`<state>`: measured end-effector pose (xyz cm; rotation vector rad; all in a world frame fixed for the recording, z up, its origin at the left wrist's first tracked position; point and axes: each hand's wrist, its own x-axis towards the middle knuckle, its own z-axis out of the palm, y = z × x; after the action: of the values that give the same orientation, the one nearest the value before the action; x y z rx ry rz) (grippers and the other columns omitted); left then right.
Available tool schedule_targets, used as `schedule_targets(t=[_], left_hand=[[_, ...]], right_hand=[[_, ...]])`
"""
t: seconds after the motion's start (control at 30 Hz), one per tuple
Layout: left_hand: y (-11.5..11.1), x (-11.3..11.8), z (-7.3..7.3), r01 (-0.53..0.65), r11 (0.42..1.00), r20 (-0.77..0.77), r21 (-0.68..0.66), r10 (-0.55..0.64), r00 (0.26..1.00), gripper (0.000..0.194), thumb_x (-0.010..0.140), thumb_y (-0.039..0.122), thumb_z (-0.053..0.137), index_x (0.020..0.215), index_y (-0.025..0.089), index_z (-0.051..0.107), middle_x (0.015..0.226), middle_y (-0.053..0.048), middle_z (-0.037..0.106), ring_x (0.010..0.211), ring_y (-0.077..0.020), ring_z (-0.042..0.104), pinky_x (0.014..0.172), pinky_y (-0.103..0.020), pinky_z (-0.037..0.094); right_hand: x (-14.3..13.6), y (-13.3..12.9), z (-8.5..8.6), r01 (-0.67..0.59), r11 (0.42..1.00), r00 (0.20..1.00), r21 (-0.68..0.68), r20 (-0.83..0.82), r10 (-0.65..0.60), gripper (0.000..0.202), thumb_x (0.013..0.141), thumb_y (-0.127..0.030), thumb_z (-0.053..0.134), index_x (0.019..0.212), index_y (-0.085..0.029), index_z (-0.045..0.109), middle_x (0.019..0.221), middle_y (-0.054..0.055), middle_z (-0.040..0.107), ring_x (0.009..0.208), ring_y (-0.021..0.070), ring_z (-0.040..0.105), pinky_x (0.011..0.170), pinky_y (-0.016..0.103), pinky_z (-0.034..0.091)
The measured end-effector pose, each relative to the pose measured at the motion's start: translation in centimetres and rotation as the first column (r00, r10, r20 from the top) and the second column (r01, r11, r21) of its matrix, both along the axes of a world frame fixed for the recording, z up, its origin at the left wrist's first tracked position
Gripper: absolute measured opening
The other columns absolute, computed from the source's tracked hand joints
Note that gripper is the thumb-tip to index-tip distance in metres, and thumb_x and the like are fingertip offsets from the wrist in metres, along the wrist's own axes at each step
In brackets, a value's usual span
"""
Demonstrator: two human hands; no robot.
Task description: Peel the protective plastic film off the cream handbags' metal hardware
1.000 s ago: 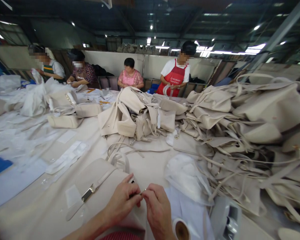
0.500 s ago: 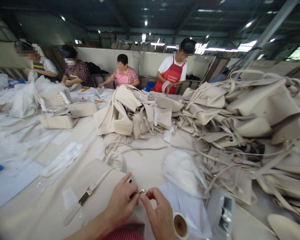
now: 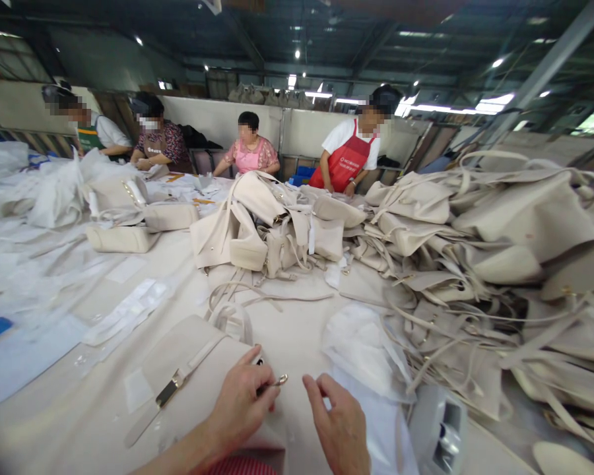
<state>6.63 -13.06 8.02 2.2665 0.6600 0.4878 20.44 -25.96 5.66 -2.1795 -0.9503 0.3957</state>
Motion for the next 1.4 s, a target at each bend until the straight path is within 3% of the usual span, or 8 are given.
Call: schedule_targets(t=[0.23,0.4,0.6,0.73,0.9,1.17,1.3,1.4], left_hand=[[-0.1,-0.1,-0.2,0.019,0.998,0.008,0.059,-0.020,1.000,0.022,0.073,0.008,0.050,0.055,0.022,0.046,0.046,0.007,0.049,0.048,-0.0111,0.049,0.112,-0.045,0.035],[-0.2,-0.2,-0.3,0.024,0.998,-0.013,0.066,-0.024,1.000,0.024,0.071,0.007,0.051,0.054,0.022,0.043,0.047,0.007,0.049,0.049,-0.0111,0.049,0.112,-0.045,0.033],[0.1,0.0,0.2,-0.008,0.999,-0.038,-0.033,0.007,0.999,0.025,0.072,0.009,0.051,0.053,0.022,0.043,0.046,0.008,0.048,0.048,-0.0109,0.046,0.114,-0.045,0.031],[0.0,-0.5,-0.3,0.015,0.999,-0.010,-0.035,-0.015,1.000,0.023,0.068,0.007,0.052,0.052,0.022,0.043,0.046,0.008,0.050,0.049,-0.0110,0.049,0.114,-0.046,0.030],[-0.4,-0.4,-2.3,0.138,0.990,0.015,-0.037,-0.137,0.990,0.020,0.060,0.004,0.058,0.053,0.021,0.049,0.049,0.008,0.058,0.054,-0.0122,0.059,0.116,-0.049,0.026],[2.1,-4.7,1.2,0.281,0.960,0.174,0.002,-0.277,0.945,0.022,0.080,0.021,0.057,0.097,0.029,0.069,0.095,-0.001,0.076,0.088,-0.0204,0.069,0.080,-0.028,0.057],[6.8,-8.1,3.7,-0.159,0.977,0.282,0.141,0.114,0.953,0.031,0.087,0.035,0.054,0.117,0.035,0.063,0.125,0.001,0.067,0.116,-0.0229,0.061,0.102,-0.035,0.048],[9.5,-7.3,3.8,-0.211,0.972,0.143,0.105,0.195,0.970,0.036,0.083,0.051,0.053,0.109,0.030,0.067,0.117,-0.003,0.070,0.111,-0.0270,0.063,0.097,-0.039,0.051]], right_hand=[[-3.9,2.0,1.6,-0.127,0.977,0.961,0.173,-0.223,0.164,0.038,0.091,-0.049,0.046,0.068,-0.022,0.059,0.066,-0.001,0.064,0.066,0.0155,0.061,0.063,0.022,0.045],[-2.2,2.3,-0.2,-0.046,0.983,0.968,0.177,0.249,0.000,0.033,0.091,-0.038,0.044,0.064,-0.022,0.055,0.058,-0.001,0.058,0.056,0.0153,0.056,0.059,0.025,0.043],[0.3,1.0,-1.5,-0.121,0.982,0.812,0.146,0.583,0.014,0.031,0.093,-0.030,0.040,0.109,-0.021,0.065,0.106,0.010,0.072,0.094,0.0218,0.068,0.085,0.035,0.050],[0.8,0.6,-2.8,-0.098,0.995,0.919,-0.006,0.383,0.093,0.030,0.091,-0.038,0.045,0.077,-0.025,0.068,0.070,0.003,0.070,0.071,0.0217,0.068,0.087,0.043,0.052],[0.7,6.2,-2.3,-0.132,0.974,0.991,0.183,0.027,0.130,0.049,0.087,-0.038,0.044,0.130,-0.020,0.056,0.142,0.014,0.052,0.131,0.0279,0.048,0.107,0.048,0.038],[-3.8,14.4,4.3,-0.400,0.872,0.780,0.283,-0.394,0.486,0.011,0.070,-0.017,0.061,0.077,-0.020,0.068,0.060,-0.007,0.051,0.060,0.0112,0.047,0.058,0.021,0.038],[-3.5,13.3,5.5,-0.500,0.778,0.637,0.380,-0.447,0.628,0.015,0.072,-0.018,0.064,0.086,-0.022,0.070,0.071,-0.007,0.055,0.068,0.0102,0.048,0.065,0.021,0.038],[-3.0,12.9,5.3,-0.448,0.814,0.567,0.370,-0.585,0.579,0.023,0.072,-0.019,0.066,0.094,-0.022,0.070,0.072,-0.006,0.058,0.066,0.0104,0.050,0.064,0.022,0.041]])
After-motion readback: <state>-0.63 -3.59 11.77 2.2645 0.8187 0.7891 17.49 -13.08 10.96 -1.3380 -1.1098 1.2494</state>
